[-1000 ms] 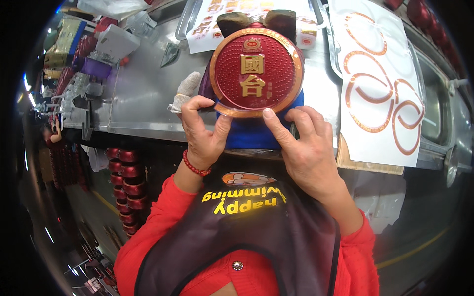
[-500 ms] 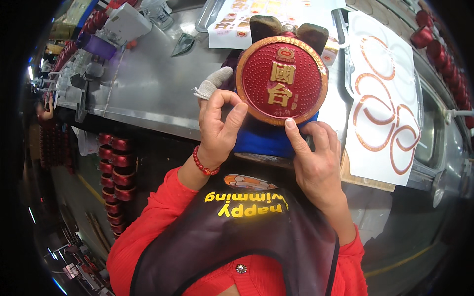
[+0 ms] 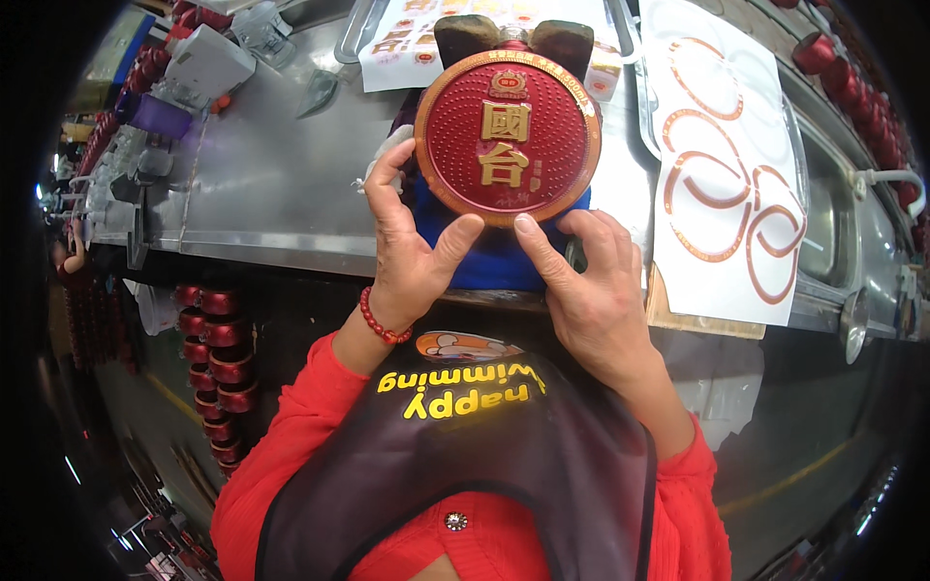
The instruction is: The person applies gold decorative rings and stickers to red ceramic bottles. They wipe the bottle surface with a cloth, place a ring around the neck, and affix a gold label to the front. The process is repeated for multiple bottles on a stainless steel workbench.
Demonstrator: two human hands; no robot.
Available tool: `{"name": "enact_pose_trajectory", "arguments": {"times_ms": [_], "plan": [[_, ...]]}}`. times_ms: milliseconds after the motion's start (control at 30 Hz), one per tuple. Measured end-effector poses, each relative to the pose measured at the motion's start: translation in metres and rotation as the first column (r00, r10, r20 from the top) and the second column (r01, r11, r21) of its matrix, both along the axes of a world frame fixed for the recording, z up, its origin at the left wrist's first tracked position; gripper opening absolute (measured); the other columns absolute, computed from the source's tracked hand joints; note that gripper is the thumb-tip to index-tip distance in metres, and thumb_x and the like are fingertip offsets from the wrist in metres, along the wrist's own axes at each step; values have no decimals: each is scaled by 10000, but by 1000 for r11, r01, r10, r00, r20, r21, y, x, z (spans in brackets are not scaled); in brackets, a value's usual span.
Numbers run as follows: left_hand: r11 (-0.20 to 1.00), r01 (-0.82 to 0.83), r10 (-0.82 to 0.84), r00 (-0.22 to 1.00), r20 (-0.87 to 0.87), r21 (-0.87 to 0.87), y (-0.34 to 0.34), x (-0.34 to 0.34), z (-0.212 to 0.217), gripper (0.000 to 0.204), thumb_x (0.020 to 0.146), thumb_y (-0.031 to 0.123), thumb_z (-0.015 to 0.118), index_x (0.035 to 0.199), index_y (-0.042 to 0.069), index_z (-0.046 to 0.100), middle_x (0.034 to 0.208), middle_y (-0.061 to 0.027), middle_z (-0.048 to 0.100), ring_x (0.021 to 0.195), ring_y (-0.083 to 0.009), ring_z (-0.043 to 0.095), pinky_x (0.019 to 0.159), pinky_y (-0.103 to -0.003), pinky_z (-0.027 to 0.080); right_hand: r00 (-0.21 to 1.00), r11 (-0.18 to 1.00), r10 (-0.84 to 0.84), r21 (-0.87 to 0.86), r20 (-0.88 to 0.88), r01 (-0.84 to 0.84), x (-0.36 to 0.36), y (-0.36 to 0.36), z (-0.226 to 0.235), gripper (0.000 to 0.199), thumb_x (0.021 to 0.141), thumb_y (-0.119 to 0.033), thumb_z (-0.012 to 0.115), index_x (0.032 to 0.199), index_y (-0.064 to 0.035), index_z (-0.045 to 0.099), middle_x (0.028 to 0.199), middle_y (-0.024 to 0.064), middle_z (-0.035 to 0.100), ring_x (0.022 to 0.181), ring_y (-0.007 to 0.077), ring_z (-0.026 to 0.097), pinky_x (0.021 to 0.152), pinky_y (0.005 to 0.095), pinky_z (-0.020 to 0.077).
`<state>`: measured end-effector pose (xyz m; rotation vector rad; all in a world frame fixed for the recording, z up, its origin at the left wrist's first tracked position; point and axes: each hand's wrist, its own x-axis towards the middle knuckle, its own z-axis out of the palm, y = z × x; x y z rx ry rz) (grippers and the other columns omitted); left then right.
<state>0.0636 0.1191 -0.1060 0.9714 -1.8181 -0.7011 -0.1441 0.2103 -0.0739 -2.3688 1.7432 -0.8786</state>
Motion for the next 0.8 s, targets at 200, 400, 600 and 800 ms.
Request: {"name": "enact_pose_trajectory", "arguments": {"times_ms": [200, 400, 600, 800], "plan": [[995, 67, -58, 990, -125, 69, -7, 2, -2, 873, 966, 447, 721, 1525, -40, 262, 1498, -232, 390, 1387, -362, 388, 1182, -451, 285, 996, 999, -47, 17, 73, 46, -1, 0, 1, 717, 778, 100, 675, 1461, -101, 590, 1215, 159, 538, 1155, 353, 547, 1010, 455, 448], [974, 140, -107, 978, -181, 178, -10, 5, -8, 816, 1014, 353, 684, 1563, -29, 216, 1550, -187, 343, 1462, -258, 303, 1235, -415, 201, 990, 998, -61, -1, 127, 62, -3, -4, -6, 688, 807, 108, 696, 1470, 2, 547, 1221, 191, 537, 1124, 341, 563, 973, 414, 481], [978, 137, -108, 977, -181, 155, -11, 5, -10, 813, 1012, 346, 689, 1555, -39, 222, 1556, -192, 349, 1464, -271, 318, 1233, -412, 218, 992, 999, -54, -2, 118, 54, -6, -4, -9, 688, 803, 123, 682, 1468, 17, 541, 1215, 191, 538, 1119, 340, 565, 963, 415, 485], [986, 111, -93, 985, -147, 121, -11, 5, -9, 795, 1023, 351, 668, 1554, -46, 229, 1543, -204, 363, 1456, -288, 341, 1229, -414, 236, 991, 998, -64, 16, 116, 63, -6, -3, -11, 693, 799, 130, 676, 1469, 17, 538, 1210, 193, 541, 1114, 342, 565, 960, 418, 484]]}}
